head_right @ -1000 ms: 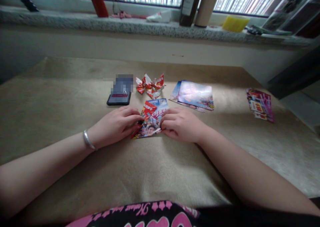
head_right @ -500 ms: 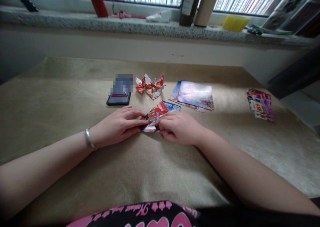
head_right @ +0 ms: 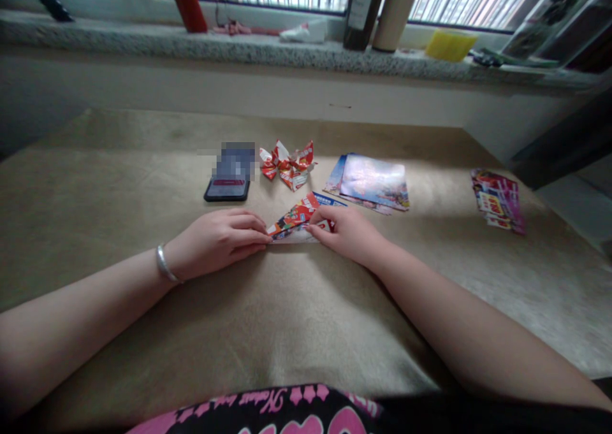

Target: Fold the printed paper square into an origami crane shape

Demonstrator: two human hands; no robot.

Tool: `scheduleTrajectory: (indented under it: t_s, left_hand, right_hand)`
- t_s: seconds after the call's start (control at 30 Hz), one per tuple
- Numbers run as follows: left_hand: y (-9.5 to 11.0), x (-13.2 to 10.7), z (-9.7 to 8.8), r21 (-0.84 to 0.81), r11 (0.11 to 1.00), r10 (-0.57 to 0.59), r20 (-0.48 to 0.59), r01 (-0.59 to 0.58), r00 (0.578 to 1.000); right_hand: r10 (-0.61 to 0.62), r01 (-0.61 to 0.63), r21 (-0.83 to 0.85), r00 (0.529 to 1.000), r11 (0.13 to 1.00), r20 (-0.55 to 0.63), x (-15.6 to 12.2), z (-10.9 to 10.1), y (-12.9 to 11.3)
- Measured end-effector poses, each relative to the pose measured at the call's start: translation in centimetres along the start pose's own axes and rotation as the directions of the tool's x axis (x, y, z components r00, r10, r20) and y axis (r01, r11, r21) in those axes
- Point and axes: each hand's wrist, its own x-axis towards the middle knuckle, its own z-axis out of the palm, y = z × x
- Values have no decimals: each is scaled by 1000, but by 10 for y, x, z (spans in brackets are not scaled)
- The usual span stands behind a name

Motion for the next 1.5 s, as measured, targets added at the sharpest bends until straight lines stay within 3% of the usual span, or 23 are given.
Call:
scheduleTrajectory:
  t_s: [0.1, 0.37, 0.57, 0.67, 0.9, 1.1, 1.3, 1.5]
  left_hand:
    - [0, -1, -1, 37, 999, 6, -12, -5, 1000]
    - [-1, -1, -3, 92, 995, 34, -20, -32, 999]
    - [-2, -1, -6, 101, 984, 146, 23, -147, 989]
    - [-1, 0, -5, 81, 982, 168, 12, -169, 986]
    - [0, 0, 1, 17, 989, 146, 3, -146, 989]
    - [2, 0, 1, -4, 993, 121, 23, -121, 992]
    - [4, 2, 3, -48, 993, 111, 69, -108, 991]
    - [4, 2, 2, -28, 994, 107, 77, -105, 991]
  right_hand:
    - [10, -10, -12, 1000, 1000, -16, 3, 1, 3]
    - [-124, 113, -118, 988, 987, -96, 5, 3, 9]
    - [-93, 76, -181, 992, 981, -86, 5, 2, 6]
    - [-47, 40, -129, 997, 991, -53, 2, 0, 1]
    - [13, -9, -94, 999, 996, 49, -2, -7, 1]
    - [3, -7, -194, 1000, 981, -21, 1, -7, 7]
    - [-9, 4, -313, 1000, 950, -16, 3, -3, 8]
    - [8, -8, -285, 1000, 958, 1, 6, -1, 13]
